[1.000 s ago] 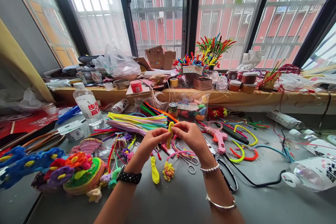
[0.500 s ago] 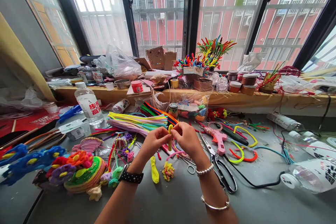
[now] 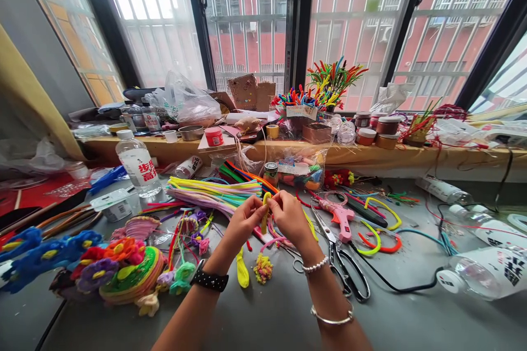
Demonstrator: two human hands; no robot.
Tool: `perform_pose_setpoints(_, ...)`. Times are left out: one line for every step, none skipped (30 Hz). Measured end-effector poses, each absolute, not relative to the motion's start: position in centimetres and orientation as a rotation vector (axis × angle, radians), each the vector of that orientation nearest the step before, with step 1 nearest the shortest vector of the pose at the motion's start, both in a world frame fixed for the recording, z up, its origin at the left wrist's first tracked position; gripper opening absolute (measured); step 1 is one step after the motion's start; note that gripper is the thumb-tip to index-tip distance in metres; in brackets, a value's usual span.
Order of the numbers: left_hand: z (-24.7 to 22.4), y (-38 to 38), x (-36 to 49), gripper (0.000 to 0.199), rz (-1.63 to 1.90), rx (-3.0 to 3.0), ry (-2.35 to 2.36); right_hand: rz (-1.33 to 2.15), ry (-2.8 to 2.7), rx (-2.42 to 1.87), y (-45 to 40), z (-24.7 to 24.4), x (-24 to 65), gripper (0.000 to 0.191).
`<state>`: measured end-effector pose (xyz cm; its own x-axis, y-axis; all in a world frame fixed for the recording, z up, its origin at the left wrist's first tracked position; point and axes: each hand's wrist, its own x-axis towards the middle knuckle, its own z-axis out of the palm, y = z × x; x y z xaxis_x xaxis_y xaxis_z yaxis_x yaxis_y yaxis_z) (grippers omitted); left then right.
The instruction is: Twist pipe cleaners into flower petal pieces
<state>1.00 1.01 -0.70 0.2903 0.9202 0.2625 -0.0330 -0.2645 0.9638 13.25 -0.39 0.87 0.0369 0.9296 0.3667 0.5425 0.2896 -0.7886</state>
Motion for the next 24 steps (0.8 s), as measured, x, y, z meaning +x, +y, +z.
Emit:
perform_pose_setpoints(-0.7, 1.0, 1.1, 0.025, 1.198, 1.522, 0.87, 0.465, -1.608, -1.374, -0.4, 0.8, 13.0, 0.018)
perform_pose_setpoints(-0.7, 1.0, 1.1, 0.025, 1.22, 1.502, 0.88, 0.422, -1.579, -1.37, -0.4, 0.7, 12.7, 0.018)
perform_pose_setpoints(-0.6, 1.0, 1.0, 0.025, 1.226, 1.473, 0.877, 0.402, -1.547, -1.361, -0.4, 0.7, 12.5, 0.017)
perform_pose_setpoints(-0.5, 1.0, 0.9, 0.025, 1.21, 1.435, 0.859, 0.412, -1.52, -1.348, -0.4, 0.6, 12.2, 0.018)
perform_pose_setpoints(-0.4, 1.1, 0.7, 0.025, 1.17, 1.389, 0.832, 0.448, -1.501, -1.332, -0.4, 0.6, 12.1, 0.018)
perform_pose_setpoints(-0.2, 1.1, 0.5, 0.025, 1.112, 1.337, 0.801, 0.501, -1.488, -1.315, -0.5, 0.6, 12.0, 0.019)
perform_pose_setpoints(-0.1, 1.2, 0.2, 0.025, 1.042, 1.287, 0.771, 0.556, -1.479, -1.297, -0.4, 0.5, 12.0, 0.019)
perform_pose_setpoints(-0.1, 1.2, -0.1, 0.026, 0.967, 1.25, 0.746, 0.608, -1.47, -1.28, -0.4, 0.5, 12.1, 0.02)
perform_pose_setpoints(0.0, 1.3, -0.3, 0.027, 0.907, 1.229, 0.73, 0.652, -1.458, -1.263, -0.3, 0.4, 12.3, 0.021)
perform_pose_setpoints(0.0, 1.3, -0.5, 0.029, 0.858, 1.223, 0.724, 0.685, -1.445, -1.248, -0.3, 0.4, 12.4, 0.022)
perform_pose_setpoints(-0.1, 1.3, -0.6, 0.031, 0.831, 1.223, 0.729, 0.703, -1.428, -1.237, -0.2, 0.3, 12.6, 0.023)
perform_pose_setpoints(-0.1, 1.3, -0.7, 0.032, 0.816, 1.231, 0.741, 0.716, -1.416, -1.226, -0.1, 0.3, 12.8, 0.025)
perform_pose_setpoints(-0.2, 1.3, -0.7, 0.032, 0.807, 1.242, 0.756, 0.727, -1.403, -1.216, 0.0, 0.2, 12.9, 0.026)
perform_pose_setpoints(-0.2, 1.2, -0.6, 0.032, 0.803, 1.254, 0.767, 0.738, -1.386, -1.204, 0.1, 0.2, 13.0, 0.027)
perform_pose_setpoints(-0.2, 1.2, -0.6, 0.032, 0.799, 1.268, 0.773, 0.749, -1.364, -1.19, 0.1, 0.2, 13.1, 0.028)
perform_pose_setpoints(-0.2, 1.1, -0.5, 0.032, 0.792, 1.278, 0.779, 0.762, -1.337, -1.177, 0.1, 0.2, 13.1, 0.029)
perform_pose_setpoints(-0.1, 1.0, -0.4, 0.032, 0.785, 1.278, 0.787, 0.777, -1.311, -1.164, 0.1, 0.2, 13.2, 0.029)
perform_pose_setpoints(-0.1, 0.9, -0.3, 0.032, 0.777, 1.266, 0.794, 0.796, -1.292, -1.15, 0.1, 0.3, 13.2, 0.03)
perform_pose_setpoints(0.0, 0.9, -0.3, 0.033, 0.77, 1.246, 0.8, 0.818, -1.28, -1.138, 0.0, 0.3, 13.2, 0.03)
perform_pose_setpoints(0.1, 0.8, -0.2, 0.033, 0.763, 1.224, 0.804, 0.846, -1.278, -1.126, 0.0, 0.4, 13.3, 0.03)
perform_pose_setpoints(0.2, 0.7, -0.1, 0.033, 0.758, 1.203, 0.805, 0.869, -1.28, -1.114, 0.0, 0.5, 13.4, 0.029)
perform_pose_setpoints(0.2, 0.7, -0.1, 0.033, 0.756, 1.189, 0.802, 0.882, -1.279, -1.102, 0.0, 0.6, 13.4, 0.029)
perform_pose_setpoints(0.3, 0.6, 0.0, 0.033, 0.763, 1.179, 0.801, 0.879, -1.274, -1.092, 0.0, 0.6, 13.5, 0.028)
perform_pose_setpoints(0.3, 0.6, 0.0, 0.033, 0.776, 1.172, 0.806, 0.864, -1.264, -1.085, 0.0, 0.6, 13.6, 0.027)
